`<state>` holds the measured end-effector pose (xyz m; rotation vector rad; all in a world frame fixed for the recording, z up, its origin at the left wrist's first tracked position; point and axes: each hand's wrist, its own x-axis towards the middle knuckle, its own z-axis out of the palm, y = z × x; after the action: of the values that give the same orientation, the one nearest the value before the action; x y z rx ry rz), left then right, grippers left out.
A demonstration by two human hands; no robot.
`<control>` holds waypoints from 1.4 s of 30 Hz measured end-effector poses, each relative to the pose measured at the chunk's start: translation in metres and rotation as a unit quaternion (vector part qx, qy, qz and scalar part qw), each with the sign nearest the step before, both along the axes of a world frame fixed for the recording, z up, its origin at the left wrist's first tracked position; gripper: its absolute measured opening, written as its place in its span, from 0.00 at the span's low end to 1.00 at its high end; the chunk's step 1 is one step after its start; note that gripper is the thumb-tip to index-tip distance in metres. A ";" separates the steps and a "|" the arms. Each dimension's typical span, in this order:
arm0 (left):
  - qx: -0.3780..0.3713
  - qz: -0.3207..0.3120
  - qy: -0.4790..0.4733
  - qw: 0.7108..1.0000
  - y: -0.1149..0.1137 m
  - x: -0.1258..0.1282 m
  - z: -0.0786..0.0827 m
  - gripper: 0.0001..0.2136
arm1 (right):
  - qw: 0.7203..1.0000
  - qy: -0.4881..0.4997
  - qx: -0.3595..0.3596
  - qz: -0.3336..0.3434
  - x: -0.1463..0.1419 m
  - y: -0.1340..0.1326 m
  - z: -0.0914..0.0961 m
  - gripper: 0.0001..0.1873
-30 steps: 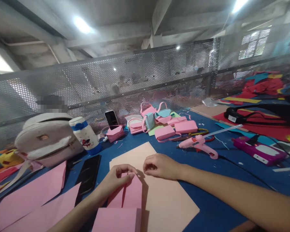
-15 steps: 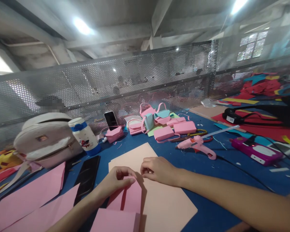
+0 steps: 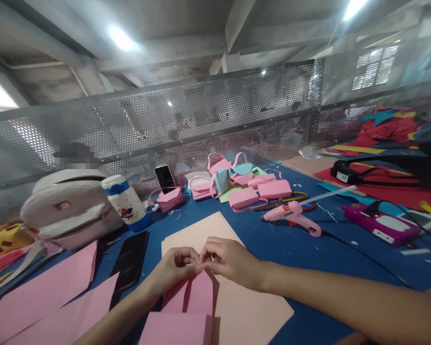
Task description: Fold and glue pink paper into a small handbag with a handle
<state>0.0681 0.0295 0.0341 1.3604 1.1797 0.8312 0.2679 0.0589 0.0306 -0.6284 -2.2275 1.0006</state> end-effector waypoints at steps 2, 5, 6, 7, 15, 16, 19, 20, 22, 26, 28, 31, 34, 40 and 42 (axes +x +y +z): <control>-0.004 -0.001 -0.007 1.000 0.000 0.001 0.000 0.08 | 1.000 0.005 -0.021 -0.007 -0.001 0.000 -0.001 0.06; -0.012 0.000 -0.017 1.000 0.001 0.001 0.001 0.09 | 0.999 0.013 -0.042 -0.010 -0.002 0.001 -0.002 0.07; -0.013 0.001 -0.020 1.000 0.001 0.001 0.001 0.10 | 0.999 0.016 -0.048 -0.009 -0.002 0.001 -0.002 0.06; -0.013 0.001 -0.022 1.000 0.000 0.001 0.001 0.10 | 0.998 0.019 -0.051 -0.007 -0.002 0.001 -0.002 0.06; -0.016 -0.001 -0.036 0.999 -0.001 0.002 0.001 0.11 | 1.000 -0.008 -0.023 0.010 -0.001 0.000 -0.002 0.05; -0.016 0.000 -0.038 0.999 -0.001 0.002 0.001 0.12 | 1.000 -0.016 -0.009 0.010 -0.001 -0.001 -0.002 0.05; -0.016 0.003 -0.044 0.999 -0.002 0.004 0.003 0.13 | 0.998 -0.047 0.042 0.005 -0.001 -0.002 -0.003 0.04; -0.016 0.005 -0.045 0.999 -0.002 0.005 0.004 0.13 | 0.996 -0.058 0.060 0.003 -0.001 -0.002 -0.004 0.04; -0.015 0.005 -0.045 0.999 -0.003 0.006 0.005 0.13 | 0.992 -0.082 0.093 0.000 -0.001 -0.003 -0.004 0.03; -0.013 0.003 -0.042 0.999 -0.005 0.007 0.007 0.13 | 0.984 -0.114 0.135 0.004 0.000 -0.005 -0.002 0.04; -0.013 0.000 -0.041 0.999 -0.006 0.007 0.007 0.13 | 0.982 -0.122 0.141 0.007 0.000 -0.005 -0.001 0.04; -0.011 -0.002 -0.042 0.999 -0.007 0.008 0.007 0.13 | 0.981 -0.130 0.143 0.011 0.001 -0.005 0.001 0.04; -0.008 -0.001 -0.042 0.999 -0.007 0.008 0.007 0.13 | 0.980 -0.135 0.144 0.016 0.001 -0.005 0.004 0.04; -0.006 0.006 -0.046 0.999 -0.007 0.006 0.009 0.14 | 0.982 -0.135 0.125 0.033 0.006 -0.005 0.008 0.03; -0.007 0.008 -0.047 0.999 -0.007 0.004 0.009 0.14 | 0.987 -0.117 0.109 0.030 0.008 -0.004 0.008 0.04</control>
<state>0.0725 0.0226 0.0430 1.2889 1.1214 0.8876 0.2759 0.0551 0.0387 -0.6078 -2.5321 0.7279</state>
